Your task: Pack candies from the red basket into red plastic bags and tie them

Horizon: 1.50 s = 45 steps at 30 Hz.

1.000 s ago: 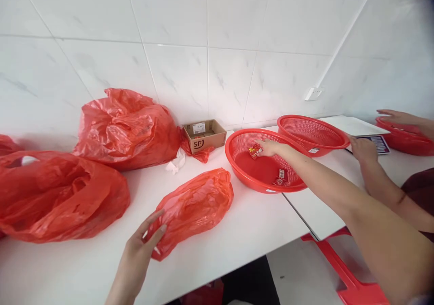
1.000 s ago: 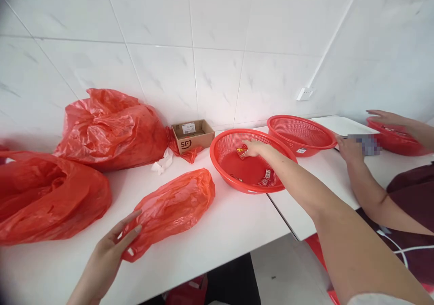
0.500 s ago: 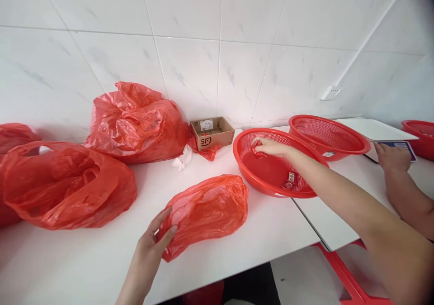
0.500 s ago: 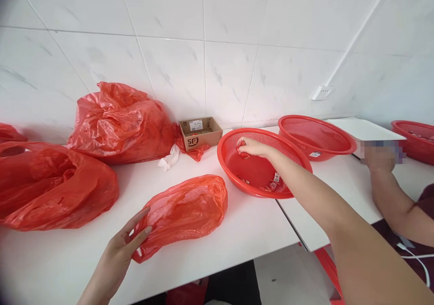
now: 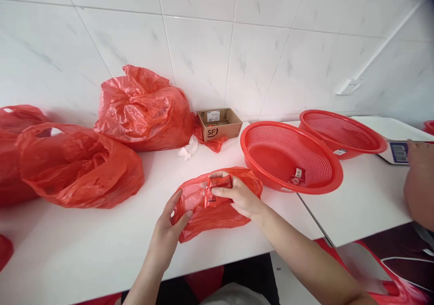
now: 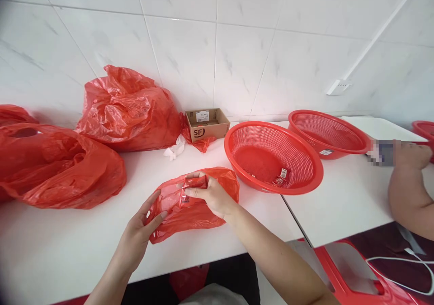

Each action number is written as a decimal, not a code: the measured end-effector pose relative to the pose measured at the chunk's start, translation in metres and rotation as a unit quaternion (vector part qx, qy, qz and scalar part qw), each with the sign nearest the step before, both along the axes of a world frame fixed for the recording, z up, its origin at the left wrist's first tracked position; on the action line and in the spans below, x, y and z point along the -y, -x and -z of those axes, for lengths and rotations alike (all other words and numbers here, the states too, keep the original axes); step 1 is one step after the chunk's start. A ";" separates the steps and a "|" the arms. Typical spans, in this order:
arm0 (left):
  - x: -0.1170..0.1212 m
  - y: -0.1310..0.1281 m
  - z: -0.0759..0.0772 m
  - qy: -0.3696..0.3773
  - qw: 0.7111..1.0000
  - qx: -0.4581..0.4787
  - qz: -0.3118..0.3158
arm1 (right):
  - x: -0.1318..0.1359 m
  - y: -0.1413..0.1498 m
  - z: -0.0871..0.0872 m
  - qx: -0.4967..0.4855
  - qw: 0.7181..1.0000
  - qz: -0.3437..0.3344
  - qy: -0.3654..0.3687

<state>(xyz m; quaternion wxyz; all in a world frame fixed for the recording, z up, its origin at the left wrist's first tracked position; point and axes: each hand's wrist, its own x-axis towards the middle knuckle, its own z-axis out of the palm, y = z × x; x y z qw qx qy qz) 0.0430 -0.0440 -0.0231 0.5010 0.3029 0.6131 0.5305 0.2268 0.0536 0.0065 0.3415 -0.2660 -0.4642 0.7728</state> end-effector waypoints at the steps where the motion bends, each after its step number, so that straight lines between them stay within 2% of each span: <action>1: 0.001 0.001 0.000 0.003 1.000 -0.001 -0.002 | -0.001 0.001 0.007 0.030 0.999 -0.013 -0.021; 4: 0.003 0.005 0.004 -0.012 1.000 -0.018 -0.010 | -0.009 -0.005 0.024 0.157 0.982 -0.030 -0.105; 8: 0.004 0.008 0.008 -0.072 0.990 -0.107 -0.050 | -0.024 -0.020 0.037 0.286 0.928 0.094 -0.221; 12: 0.008 0.007 0.005 -0.130 0.945 -0.291 -0.077 | -0.034 -0.023 0.039 0.335 0.907 0.147 -0.207; 15: 0.010 0.003 -0.001 -0.146 0.912 -0.373 -0.085 | -0.030 -0.017 0.034 0.311 0.903 0.191 -0.224; 17: 0.011 0.001 -0.004 -0.143 0.902 -0.400 -0.072 | -0.018 -0.014 0.024 0.309 0.900 0.192 -0.240; 19: 0.012 0.002 -0.005 -0.131 0.898 -0.418 -0.046 | -0.001 -0.019 0.004 0.327 0.891 0.168 -0.267; 22: 0.013 0.009 -0.004 -0.112 0.898 -0.426 -0.015 | 0.011 -0.044 -0.042 0.365 0.862 0.053 -0.348; 23: 0.013 0.011 -0.004 -0.106 0.897 -0.428 -0.007 | 0.007 -0.057 -0.058 0.379 0.848 0.008 -0.371; 24: 0.013 0.013 -0.004 -0.102 0.896 -0.431 0.000 | -0.002 -0.072 -0.072 0.403 0.833 -0.002 -0.379; 26: 0.014 0.013 -0.006 -0.096 0.894 -0.437 0.012 | -0.032 -0.106 -0.087 0.484 0.783 0.097 -0.379; 27: 0.015 0.012 -0.008 -0.090 0.895 -0.437 0.015 | -0.051 -0.124 -0.088 0.547 0.746 0.107 -0.365; 28: 0.015 0.010 -0.010 -0.083 0.898 -0.432 0.016 | -0.069 -0.142 -0.084 0.633 0.701 0.071 -0.321; 30: 0.016 0.005 -0.015 -0.071 0.908 -0.412 0.017 | -0.098 -0.171 -0.067 0.764 0.609 -0.044 -0.209; 32: 0.016 0.000 -0.018 -0.063 0.916 -0.397 0.019 | -0.113 -0.191 -0.046 0.794 0.575 -0.119 -0.157; 35: 0.014 -0.002 -0.020 -0.062 0.919 -0.390 0.018 | -0.113 -0.199 -0.021 0.781 0.587 -0.133 -0.166; 38: 0.012 -0.003 -0.020 -0.065 0.920 -0.387 0.021 | -0.106 -0.191 -0.011 0.755 0.612 -0.136 -0.192; 42: 0.011 -0.003 -0.021 -0.063 0.924 -0.376 0.016 | -0.107 -0.177 -0.019 0.695 0.674 -0.147 -0.202; 45: 0.012 -0.003 -0.021 -0.063 0.934 -0.351 0.013 | -0.114 -0.169 -0.036 0.643 0.728 -0.106 -0.215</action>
